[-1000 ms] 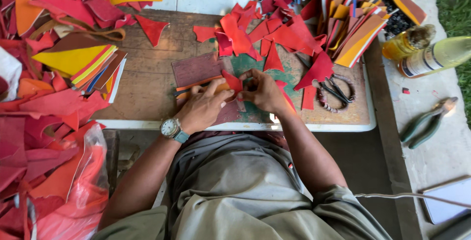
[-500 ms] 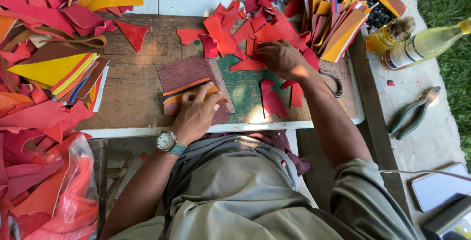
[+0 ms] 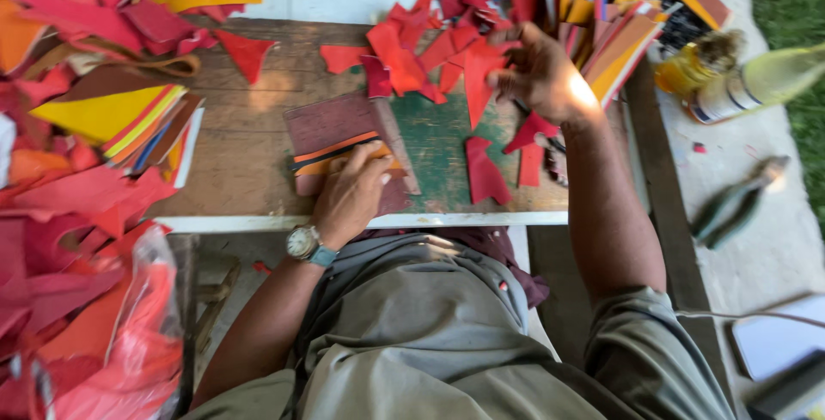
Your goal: The person cuts small red leather pieces using shears, aligns them on a template, and stacks the finished pieces on the table. The person repeatedly picks up pieces, trims edges, and places them into a growing pile.
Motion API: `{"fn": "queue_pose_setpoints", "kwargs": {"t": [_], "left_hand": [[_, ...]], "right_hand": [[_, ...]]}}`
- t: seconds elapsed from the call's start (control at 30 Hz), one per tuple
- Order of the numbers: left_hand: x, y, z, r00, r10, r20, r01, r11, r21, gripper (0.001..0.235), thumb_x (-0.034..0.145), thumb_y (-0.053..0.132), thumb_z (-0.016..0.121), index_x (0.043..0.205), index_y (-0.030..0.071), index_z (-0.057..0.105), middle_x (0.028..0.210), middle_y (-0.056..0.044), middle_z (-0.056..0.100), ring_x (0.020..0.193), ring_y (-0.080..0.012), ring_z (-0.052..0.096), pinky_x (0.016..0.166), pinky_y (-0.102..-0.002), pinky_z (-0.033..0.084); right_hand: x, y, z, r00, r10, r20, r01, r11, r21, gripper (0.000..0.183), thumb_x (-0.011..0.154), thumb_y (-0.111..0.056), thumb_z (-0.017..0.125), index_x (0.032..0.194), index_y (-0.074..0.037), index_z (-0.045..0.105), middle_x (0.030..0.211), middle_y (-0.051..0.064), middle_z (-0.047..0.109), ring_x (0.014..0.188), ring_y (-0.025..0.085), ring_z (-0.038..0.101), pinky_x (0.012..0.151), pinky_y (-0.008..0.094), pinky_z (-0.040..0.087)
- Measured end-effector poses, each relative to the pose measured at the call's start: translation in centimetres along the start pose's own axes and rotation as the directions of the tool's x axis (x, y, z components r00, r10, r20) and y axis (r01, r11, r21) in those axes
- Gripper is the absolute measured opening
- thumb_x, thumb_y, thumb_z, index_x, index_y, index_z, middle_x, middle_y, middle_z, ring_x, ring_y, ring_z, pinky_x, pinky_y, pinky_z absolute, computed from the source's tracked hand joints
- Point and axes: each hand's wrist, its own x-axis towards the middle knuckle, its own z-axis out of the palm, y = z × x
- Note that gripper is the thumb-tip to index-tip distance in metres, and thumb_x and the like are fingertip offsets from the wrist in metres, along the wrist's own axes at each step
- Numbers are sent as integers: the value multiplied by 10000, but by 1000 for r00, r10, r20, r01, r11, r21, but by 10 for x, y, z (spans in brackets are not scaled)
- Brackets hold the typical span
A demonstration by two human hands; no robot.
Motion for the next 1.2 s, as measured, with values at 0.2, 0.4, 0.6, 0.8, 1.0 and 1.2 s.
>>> {"fn": "queue_pose_setpoints", "kwargs": {"t": [0.2,0.4,0.6,0.8,1.0,1.2], "left_hand": [[-3,-4,0,999,23,25,-24,999,38,295,979,147,630,1260,63,668,1444,-136,534,1112,-383,608,942,-472,484],[-5,-7,2,999,41,7,-42,998,48,291,984,156,635,1261,71,662,1428,-127,527,1045,-380,605,909,-464,486],[-7,-11,6,998,61,33,-63,995,82,336,977,126,609,1308,76,634,1476,-127,483,1059,-355,615,945,-464,490],[-3,-10,5,993,-21,117,6,992,128,387,934,119,599,1319,96,630,1549,-138,388,1044,-416,567,887,-457,504],[-3,-11,5,987,-6,158,-16,991,135,390,937,101,580,1325,87,615,1553,-125,389,1050,-398,582,903,-467,511],[-5,-10,6,992,-23,127,11,995,94,349,956,112,601,1304,86,620,1537,-129,414,1103,-427,590,911,-469,511]], "right_hand": [[34,17,87,924,311,223,-246,929,-277,337,876,-100,772,1183,-3,671,887,74,723,715,140,713,623,286,602],[45,35,115,917,357,179,-306,916,-260,309,853,-76,804,1105,13,651,850,66,708,685,142,706,602,282,603],[41,48,114,926,354,129,-335,931,-143,306,833,-54,812,1081,11,645,864,62,704,707,134,716,604,280,623],[39,42,118,931,343,124,-319,931,-179,301,853,-75,802,1090,10,638,823,68,716,674,136,722,588,272,615],[38,37,113,926,336,171,-282,918,-280,292,856,-75,798,1096,6,652,798,68,717,658,131,710,556,259,582],[35,46,117,947,292,132,-260,942,-214,311,851,-69,808,1098,11,638,806,59,704,644,124,692,542,262,574]]}}
